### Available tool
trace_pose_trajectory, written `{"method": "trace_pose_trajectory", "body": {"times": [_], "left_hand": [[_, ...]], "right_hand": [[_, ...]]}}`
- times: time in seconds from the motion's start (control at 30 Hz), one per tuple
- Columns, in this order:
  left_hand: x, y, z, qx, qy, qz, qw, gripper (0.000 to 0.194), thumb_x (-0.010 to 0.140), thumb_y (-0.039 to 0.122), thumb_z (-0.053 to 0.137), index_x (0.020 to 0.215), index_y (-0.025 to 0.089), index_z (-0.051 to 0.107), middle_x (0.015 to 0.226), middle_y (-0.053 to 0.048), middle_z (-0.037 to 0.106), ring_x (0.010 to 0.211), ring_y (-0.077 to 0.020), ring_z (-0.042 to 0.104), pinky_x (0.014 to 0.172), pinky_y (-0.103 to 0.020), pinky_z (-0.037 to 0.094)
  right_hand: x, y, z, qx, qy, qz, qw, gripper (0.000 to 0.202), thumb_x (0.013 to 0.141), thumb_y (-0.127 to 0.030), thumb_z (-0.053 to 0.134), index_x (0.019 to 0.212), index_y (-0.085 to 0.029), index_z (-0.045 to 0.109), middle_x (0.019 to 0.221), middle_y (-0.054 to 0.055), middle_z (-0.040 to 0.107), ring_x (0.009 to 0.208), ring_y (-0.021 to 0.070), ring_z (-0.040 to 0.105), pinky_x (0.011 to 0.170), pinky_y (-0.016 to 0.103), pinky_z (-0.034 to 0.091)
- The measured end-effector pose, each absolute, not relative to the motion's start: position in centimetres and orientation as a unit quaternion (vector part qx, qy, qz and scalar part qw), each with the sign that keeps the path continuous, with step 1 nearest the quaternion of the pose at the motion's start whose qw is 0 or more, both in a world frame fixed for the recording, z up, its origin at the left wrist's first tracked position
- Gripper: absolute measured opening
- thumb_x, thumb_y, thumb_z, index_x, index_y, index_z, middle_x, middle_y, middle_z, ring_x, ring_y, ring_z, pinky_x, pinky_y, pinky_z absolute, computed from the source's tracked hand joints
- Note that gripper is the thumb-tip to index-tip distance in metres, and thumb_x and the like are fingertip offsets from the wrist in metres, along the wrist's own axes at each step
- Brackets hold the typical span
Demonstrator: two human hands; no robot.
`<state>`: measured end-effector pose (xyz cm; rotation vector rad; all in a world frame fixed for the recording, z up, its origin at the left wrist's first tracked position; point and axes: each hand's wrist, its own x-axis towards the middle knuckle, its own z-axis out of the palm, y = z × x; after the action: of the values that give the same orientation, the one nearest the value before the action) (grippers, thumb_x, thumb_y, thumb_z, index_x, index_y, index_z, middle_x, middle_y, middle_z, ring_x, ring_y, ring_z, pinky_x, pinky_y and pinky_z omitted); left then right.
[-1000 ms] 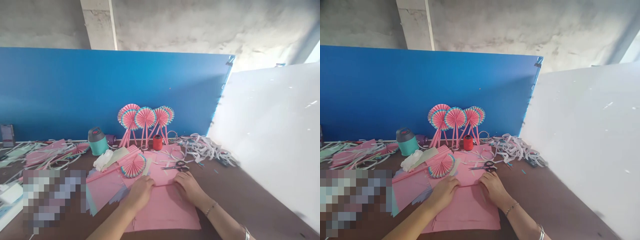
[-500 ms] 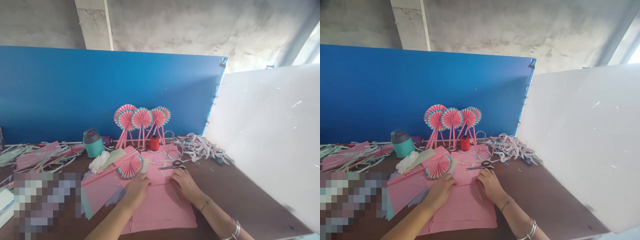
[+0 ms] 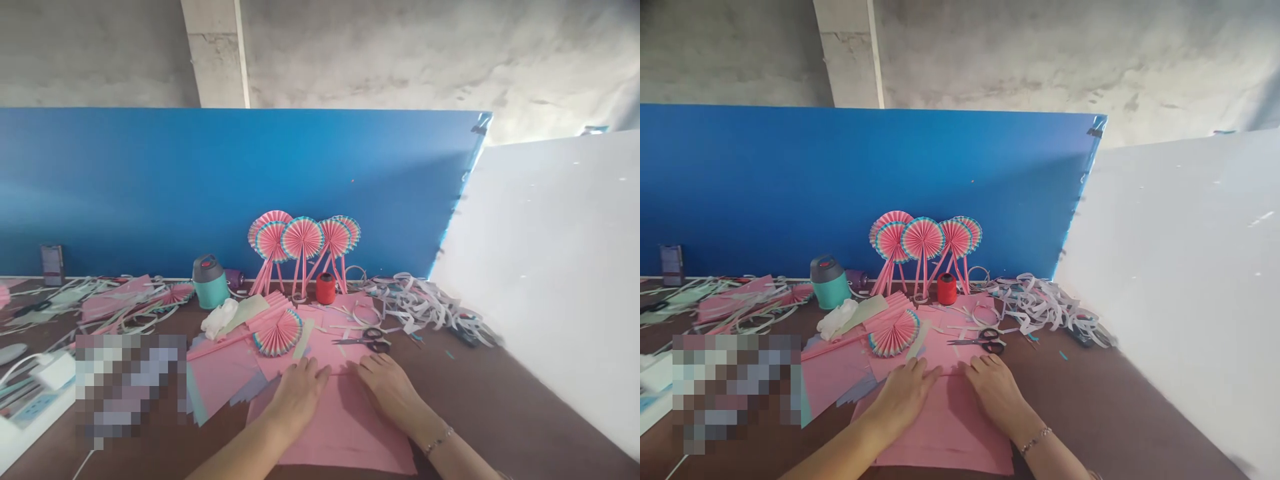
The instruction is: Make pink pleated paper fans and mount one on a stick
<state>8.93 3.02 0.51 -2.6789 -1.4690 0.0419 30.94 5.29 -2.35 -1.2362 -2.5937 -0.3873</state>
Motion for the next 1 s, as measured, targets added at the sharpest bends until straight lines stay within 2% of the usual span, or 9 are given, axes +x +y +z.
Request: {"method": "trace_pose_trajectory", "body": {"times": [0.17,0.27,0.37,0.53,0.73,0.9,1.0], "left_hand": [[9.0,2.9,0.3,-0.878,-0.477,0.011,0.043,0.049,0.082,0.009,0.052,0.129,0.020,0.048,0.107,-0.010,0.059,0.097,-0.0281,0.056,0.074,-0.039,0.051],[9.2,2.7,0.3,-0.869,-0.494,0.006,0.040,0.046,0.082,0.007,0.050,0.126,0.020,0.050,0.105,-0.011,0.059,0.097,-0.0284,0.056,0.069,-0.037,0.052],[9.3,2.7,0.4,-0.854,-0.519,0.016,0.039,0.037,0.080,0.002,0.049,0.114,0.015,0.058,0.102,-0.013,0.060,0.096,-0.0284,0.057,0.064,-0.033,0.051],[8.9,3.1,0.4,-0.853,-0.520,0.028,0.025,0.030,0.072,-0.001,0.055,0.098,0.010,0.064,0.099,-0.014,0.062,0.093,-0.0281,0.058,0.060,-0.031,0.050],[8.9,3.2,0.3,-0.861,-0.505,0.034,0.048,0.028,0.073,0.000,0.057,0.097,0.012,0.065,0.095,-0.014,0.062,0.090,-0.0266,0.058,0.056,-0.028,0.047],[9.4,3.7,0.2,-0.880,-0.457,0.097,0.083,0.028,0.067,0.005,0.068,0.095,0.010,0.065,0.085,-0.014,0.061,0.082,-0.0258,0.058,0.053,-0.028,0.044],[9.2,4.1,0.0,-0.888,-0.442,0.101,0.076,0.031,0.064,0.007,0.071,0.094,0.010,0.065,0.086,-0.013,0.061,0.081,-0.0247,0.057,0.053,-0.028,0.043]], "right_hand": [[30.8,5.2,-2.9,-0.413,-0.885,-0.151,0.154,0.023,0.083,-0.002,0.050,0.083,-0.019,0.065,0.089,0.004,0.061,0.082,0.0169,0.053,0.075,0.029,0.035],[30.7,5.2,-2.8,-0.413,-0.887,-0.149,0.142,0.025,0.084,-0.001,0.048,0.087,-0.020,0.064,0.083,0.002,0.059,0.075,0.0157,0.052,0.067,0.028,0.035],[30.8,5.2,-2.8,-0.420,-0.887,-0.147,0.118,0.025,0.084,0.000,0.046,0.084,-0.020,0.062,0.079,0.002,0.060,0.071,0.0153,0.053,0.061,0.028,0.034],[31.0,5.1,-3.1,-0.438,-0.875,-0.167,0.125,0.027,0.080,0.003,0.046,0.077,-0.020,0.060,0.077,0.003,0.060,0.074,0.0175,0.055,0.061,0.028,0.037],[31.4,5.3,-3.2,-0.435,-0.880,-0.164,0.093,0.034,0.076,0.008,0.041,0.082,-0.021,0.058,0.080,0.003,0.060,0.073,0.0162,0.058,0.049,0.024,0.036],[31.1,5.8,-3.0,-0.439,-0.881,-0.168,0.058,0.038,0.067,0.011,0.038,0.078,-0.021,0.058,0.080,0.005,0.061,0.071,0.0183,0.059,0.048,0.026,0.036],[30.6,6.3,-2.9,-0.447,-0.880,-0.154,0.052,0.040,0.063,0.010,0.039,0.079,-0.021,0.059,0.082,0.005,0.063,0.070,0.0188,0.060,0.049,0.027,0.037]]}}
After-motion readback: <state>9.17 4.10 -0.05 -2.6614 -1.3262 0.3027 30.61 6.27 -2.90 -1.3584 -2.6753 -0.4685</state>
